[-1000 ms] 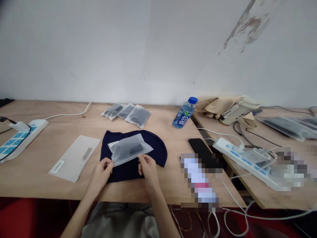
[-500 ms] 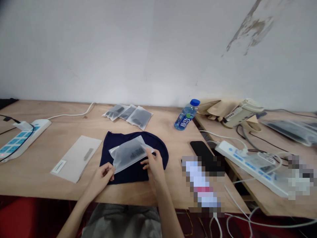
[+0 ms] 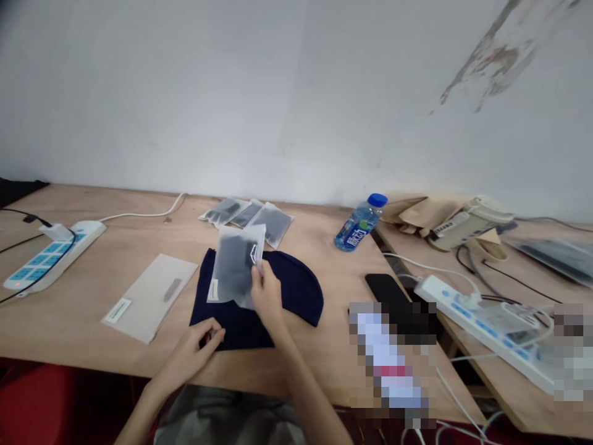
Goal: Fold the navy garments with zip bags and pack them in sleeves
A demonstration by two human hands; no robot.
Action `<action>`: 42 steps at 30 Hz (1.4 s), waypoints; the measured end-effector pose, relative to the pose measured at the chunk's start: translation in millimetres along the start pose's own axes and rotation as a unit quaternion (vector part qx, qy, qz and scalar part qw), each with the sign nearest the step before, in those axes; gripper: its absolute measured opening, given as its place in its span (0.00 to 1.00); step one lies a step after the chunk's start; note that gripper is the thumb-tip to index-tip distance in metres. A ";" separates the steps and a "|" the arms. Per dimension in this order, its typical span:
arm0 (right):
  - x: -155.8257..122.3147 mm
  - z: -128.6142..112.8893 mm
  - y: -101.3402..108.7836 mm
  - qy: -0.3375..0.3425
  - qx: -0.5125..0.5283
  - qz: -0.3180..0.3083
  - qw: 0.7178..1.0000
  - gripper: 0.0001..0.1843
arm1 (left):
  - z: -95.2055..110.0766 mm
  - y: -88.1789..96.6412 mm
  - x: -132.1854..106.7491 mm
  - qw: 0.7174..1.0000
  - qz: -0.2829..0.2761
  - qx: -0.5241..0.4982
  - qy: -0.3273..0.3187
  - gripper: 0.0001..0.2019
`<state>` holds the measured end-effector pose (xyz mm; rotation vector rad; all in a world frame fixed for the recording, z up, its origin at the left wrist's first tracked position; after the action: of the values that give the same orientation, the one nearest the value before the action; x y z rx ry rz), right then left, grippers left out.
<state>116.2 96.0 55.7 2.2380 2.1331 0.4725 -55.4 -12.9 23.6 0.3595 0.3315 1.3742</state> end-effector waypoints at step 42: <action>65.0 30.6 111.4 0.122 -0.260 0.071 0.955 0.15 | -17.4 90.0 148.1 0.929 0.145 0.331 -0.083 0.06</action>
<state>233.2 157.8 64.0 2.1054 1.6618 1.2127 -118.1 148.3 44.2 1.1159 0.6195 1.4785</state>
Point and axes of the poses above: each hand's wrist, its own x-axis towards the middle knuckle, its own y-axis out of the back of the hand, z = x × y, the point moved 3 cm from there along x, towards the middle knuckle
